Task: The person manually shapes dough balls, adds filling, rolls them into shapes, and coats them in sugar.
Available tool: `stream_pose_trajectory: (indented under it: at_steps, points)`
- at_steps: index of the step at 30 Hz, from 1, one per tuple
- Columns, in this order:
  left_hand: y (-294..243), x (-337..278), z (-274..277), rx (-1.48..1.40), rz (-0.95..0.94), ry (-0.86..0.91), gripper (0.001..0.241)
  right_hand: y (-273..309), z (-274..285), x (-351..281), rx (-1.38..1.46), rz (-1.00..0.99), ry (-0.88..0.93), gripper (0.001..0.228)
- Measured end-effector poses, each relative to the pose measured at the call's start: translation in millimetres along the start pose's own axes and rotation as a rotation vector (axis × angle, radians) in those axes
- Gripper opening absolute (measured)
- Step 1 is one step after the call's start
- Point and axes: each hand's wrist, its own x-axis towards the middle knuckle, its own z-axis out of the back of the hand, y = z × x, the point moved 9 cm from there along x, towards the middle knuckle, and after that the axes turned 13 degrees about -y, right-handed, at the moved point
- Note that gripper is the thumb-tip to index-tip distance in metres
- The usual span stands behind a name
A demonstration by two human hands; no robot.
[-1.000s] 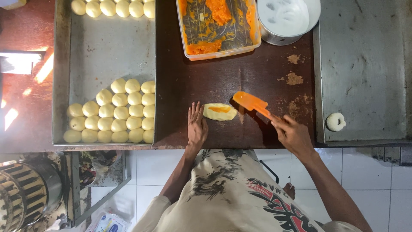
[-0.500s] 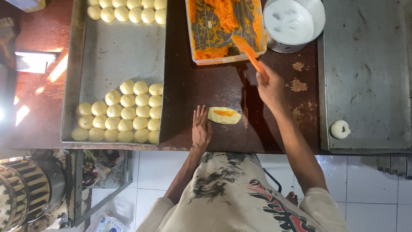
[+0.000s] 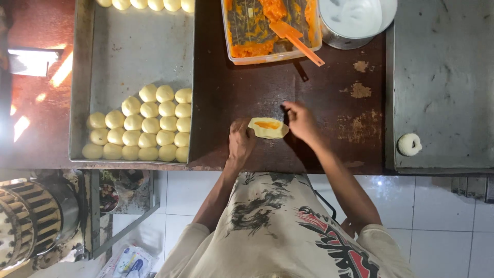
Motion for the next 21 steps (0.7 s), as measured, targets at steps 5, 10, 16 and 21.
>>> stream_pose_trajectory:
  at_steps: [5, 10, 16, 21]
  points:
    - [-14.0, 17.5, -33.1, 0.001, -0.051, 0.287, 0.041, -11.8, -40.1, -17.8, -0.402, 0.383, -0.036, 0.033]
    - [-17.1, 21.7, -42.0, -0.023, -0.193, 0.364, 0.032, -1.4, -39.0, -22.2, -0.413, 0.392, -0.043, 0.031]
    - [-3.6, 29.7, -50.1, -0.167, -0.158, 0.4, 0.028, -8.9, -39.4, -4.2, -0.276, 0.473, -0.054, 0.027]
    - [-9.1, 42.4, -55.9, -0.227, -0.088, 0.539, 0.017, -9.0, -41.5, 4.5, -0.225, 0.371, 0.109, 0.019]
